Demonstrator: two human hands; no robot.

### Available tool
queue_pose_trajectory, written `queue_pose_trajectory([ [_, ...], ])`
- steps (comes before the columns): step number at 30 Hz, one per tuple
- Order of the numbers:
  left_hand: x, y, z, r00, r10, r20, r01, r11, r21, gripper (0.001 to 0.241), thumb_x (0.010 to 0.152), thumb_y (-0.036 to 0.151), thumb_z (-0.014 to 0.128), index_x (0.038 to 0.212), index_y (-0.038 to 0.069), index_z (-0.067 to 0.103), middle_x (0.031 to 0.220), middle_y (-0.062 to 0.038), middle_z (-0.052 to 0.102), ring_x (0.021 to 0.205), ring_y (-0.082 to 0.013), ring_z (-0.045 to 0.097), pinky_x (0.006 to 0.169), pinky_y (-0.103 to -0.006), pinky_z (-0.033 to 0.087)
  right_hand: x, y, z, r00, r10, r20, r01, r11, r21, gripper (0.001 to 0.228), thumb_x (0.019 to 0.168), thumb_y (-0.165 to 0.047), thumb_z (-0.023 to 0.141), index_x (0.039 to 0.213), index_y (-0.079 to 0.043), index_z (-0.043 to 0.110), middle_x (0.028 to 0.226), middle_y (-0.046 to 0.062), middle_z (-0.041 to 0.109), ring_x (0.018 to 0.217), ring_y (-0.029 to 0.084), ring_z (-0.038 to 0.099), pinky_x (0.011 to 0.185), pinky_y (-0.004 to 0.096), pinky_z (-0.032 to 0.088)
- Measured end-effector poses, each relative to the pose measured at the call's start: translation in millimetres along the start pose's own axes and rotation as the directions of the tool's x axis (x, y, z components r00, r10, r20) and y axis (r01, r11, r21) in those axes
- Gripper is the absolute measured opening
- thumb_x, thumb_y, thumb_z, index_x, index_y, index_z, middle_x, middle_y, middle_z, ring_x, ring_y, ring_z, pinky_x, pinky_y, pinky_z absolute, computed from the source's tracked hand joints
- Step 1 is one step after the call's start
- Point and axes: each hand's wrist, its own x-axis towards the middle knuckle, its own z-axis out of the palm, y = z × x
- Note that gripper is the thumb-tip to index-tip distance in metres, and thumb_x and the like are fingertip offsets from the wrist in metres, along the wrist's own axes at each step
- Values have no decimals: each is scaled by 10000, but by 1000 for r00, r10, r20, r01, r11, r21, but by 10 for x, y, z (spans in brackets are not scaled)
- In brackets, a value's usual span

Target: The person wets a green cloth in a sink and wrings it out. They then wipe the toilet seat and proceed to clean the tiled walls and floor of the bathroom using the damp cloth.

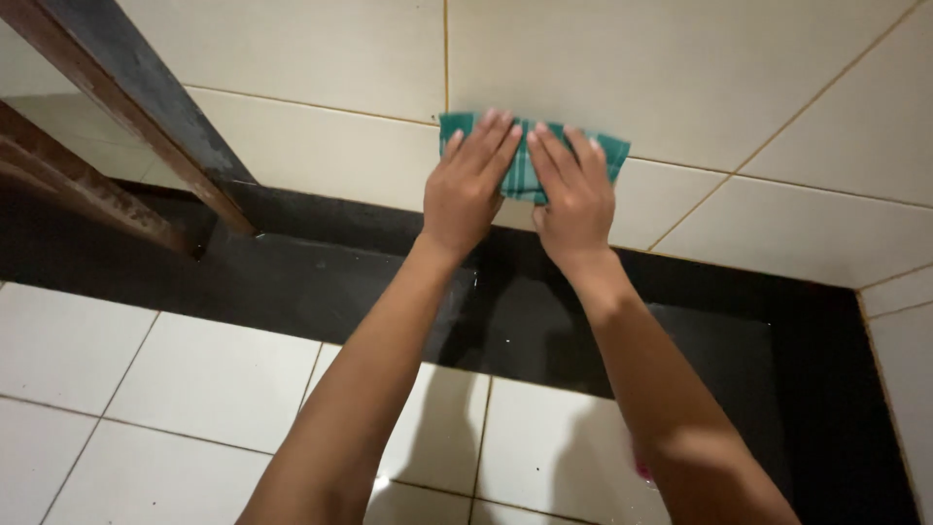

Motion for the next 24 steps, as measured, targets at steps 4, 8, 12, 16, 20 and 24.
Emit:
queue_pose_trajectory([
  [4, 107, -97, -15, 998, -45, -35, 44, 998, -44, 597, 894, -52, 667, 1456, 140, 610, 1522, -30, 575, 1475, -216, 506, 1174, -462, 473, 159, -26, 98, 1000, 12, -26, -12, 1000, -13, 719, 664, 126, 686, 1363, -44, 691, 1420, 80, 644, 1357, 361, 532, 1145, 517, 437],
  [8, -115, -207, 152, 994, -99, 56, 103, 992, -73, 652, 836, -62, 659, 1455, 138, 616, 1535, -40, 566, 1473, -224, 496, 1150, -469, 482, -46, 8, 381, 999, 54, 6, -54, 998, 33, 733, 654, 130, 691, 1359, -70, 703, 1430, 60, 653, 1360, 355, 535, 1147, 489, 454],
  [12, -385, -305, 406, 995, -92, 41, 95, 993, -69, 581, 933, -24, 668, 1473, 178, 593, 1570, -8, 532, 1501, -187, 482, 1179, -460, 476, -188, 11, 478, 999, 37, 38, -39, 998, 58, 724, 629, 124, 689, 1329, -58, 710, 1417, 73, 650, 1348, 367, 533, 1133, 488, 459],
  [16, -413, -277, 427, 992, -105, 66, 109, 992, -66, 620, 849, -26, 644, 1442, 158, 620, 1545, -32, 552, 1463, -216, 502, 1153, -478, 477, -276, 64, 578, 1000, 22, 12, -23, 1000, 17, 698, 674, 145, 702, 1337, -74, 719, 1421, 45, 661, 1362, 342, 538, 1146, 472, 470],
  [20, -423, -257, 419, 992, -119, 49, 122, 990, -67, 549, 907, -15, 628, 1431, 147, 633, 1544, -32, 558, 1469, -223, 515, 1155, -468, 484, -286, 80, 572, 999, 3, 46, -3, 1000, 5, 712, 647, 141, 697, 1327, -69, 723, 1416, 54, 664, 1348, 351, 535, 1107, 488, 472],
  [24, -499, -265, 485, 992, -113, 48, 117, 990, -75, 492, 954, 27, 625, 1433, 143, 629, 1541, -35, 557, 1462, -216, 512, 1144, -470, 486, -309, 68, 560, 999, -11, 53, 11, 1000, -4, 727, 652, 143, 698, 1344, -77, 721, 1413, 49, 662, 1349, 343, 540, 1100, 484, 481],
])
